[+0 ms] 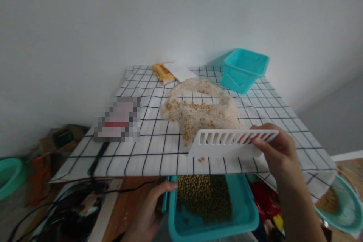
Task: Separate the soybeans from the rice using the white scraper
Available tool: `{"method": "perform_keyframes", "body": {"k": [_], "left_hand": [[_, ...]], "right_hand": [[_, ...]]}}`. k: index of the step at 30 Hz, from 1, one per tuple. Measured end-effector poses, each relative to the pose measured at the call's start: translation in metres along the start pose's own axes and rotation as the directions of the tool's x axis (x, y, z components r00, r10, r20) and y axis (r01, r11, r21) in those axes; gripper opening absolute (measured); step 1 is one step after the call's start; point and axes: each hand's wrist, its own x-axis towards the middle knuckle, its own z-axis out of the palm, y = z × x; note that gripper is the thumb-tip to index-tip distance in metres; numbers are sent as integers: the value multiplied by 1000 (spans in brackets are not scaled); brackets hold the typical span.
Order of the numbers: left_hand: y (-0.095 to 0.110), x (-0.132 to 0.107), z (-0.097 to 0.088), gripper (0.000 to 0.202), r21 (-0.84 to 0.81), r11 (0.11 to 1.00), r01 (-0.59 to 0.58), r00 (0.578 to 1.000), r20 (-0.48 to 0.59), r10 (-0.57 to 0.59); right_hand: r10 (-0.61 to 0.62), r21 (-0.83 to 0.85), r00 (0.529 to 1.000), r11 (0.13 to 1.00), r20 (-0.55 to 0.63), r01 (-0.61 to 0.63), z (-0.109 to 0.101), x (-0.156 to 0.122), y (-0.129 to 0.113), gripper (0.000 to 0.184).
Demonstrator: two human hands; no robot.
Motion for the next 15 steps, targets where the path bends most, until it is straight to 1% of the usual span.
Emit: {"method": "perform_keyframes", "body": {"k": [4,6,8,10,15], "left_hand": [[2,-1,5,10,9,1000,-2,999,-38,3],[3,-3,7,9,2,1000,17,999,-45,-17],[4,-5,9,7,-19,1000,19,999,-29,-19],[4,-6,8,7,-45,999,20,1000,-8,-20],[4,-5,5,10,-36,999,30,999,-26,-31]], "right_hand": [[0,45,986,999,-166,8,-3,9,3,16],[-3,48,978,999,-209,13,-5,13,5,18],[8,52,978,999,-207,3,-6,13,7,17],[35,50,984,998,-177,-26,-6,11,9,16],[70,8,995,998,-72,-69,-7,1,9,13]]}}
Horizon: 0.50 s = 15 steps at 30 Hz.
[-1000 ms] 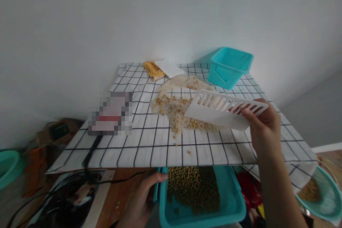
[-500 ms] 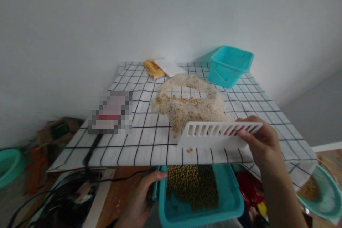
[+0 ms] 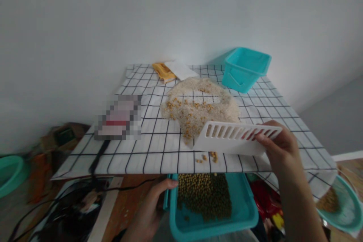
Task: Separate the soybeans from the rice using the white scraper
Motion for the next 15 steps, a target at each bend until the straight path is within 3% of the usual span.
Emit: {"method": "perform_keyframes", "body": {"k": [5,7,12,15], "left_hand": [[3,0,2,13,8,1000,-11,1000,18,11],[3,0,3,10,20,999,-48,999,9,48],[2,1,2,10,29,999,-37,999,24,36],[2,3,2,12,13,1000,-26,999,20,26]], "right_hand": [[8,37,985,999,173,-15,-5,-4,-6,11],[22,75,982,997,190,-37,-6,-5,-8,13],[23,47,1000,999,-9,-23,0,-1,-6,12],[9,16,999,1000,-41,-8,8,2,-5,12]]}}
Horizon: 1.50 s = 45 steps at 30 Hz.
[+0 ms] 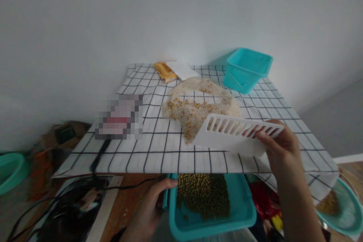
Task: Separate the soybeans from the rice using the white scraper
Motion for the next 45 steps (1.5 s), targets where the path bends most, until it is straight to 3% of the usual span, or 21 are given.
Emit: {"method": "perform_keyframes", "body": {"k": [6,11,15,20,25,31,37,41,45], "left_hand": [[1,-1,-1,13,20,1000,-19,999,-33,20],[2,-2,-1,12,3,1000,-27,999,-41,27],[2,-1,-2,11,-15,1000,-22,1000,-12,22],[1,1,-7,11,-7,1000,-23,1000,16,23],[1,4,-7,15,9,999,-35,997,-67,36],[3,3,-4,11,8,999,-35,998,-60,35],[5,-1,-2,14,-5,999,-41,997,-68,40],[11,-6,2,14,-64,998,22,998,-51,-26],[20,-9,-11,13,-41,999,-6,992,-127,0]], "right_hand": [[-47,-6,996,999,74,47,22,5,-2,16],[-86,71,995,994,-47,89,35,30,-4,14],[-128,2,992,992,-21,128,37,49,-1,15],[-103,2,993,995,65,103,32,43,1,15],[-98,85,995,992,17,96,22,32,-2,13],[-102,117,995,988,-17,103,10,21,-6,9],[-28,67,1000,997,-2,28,-3,4,0,10],[-12,59,999,998,-41,14,-10,-1,6,11],[-2,43,999,999,-43,4,-12,-3,9,13]]}}
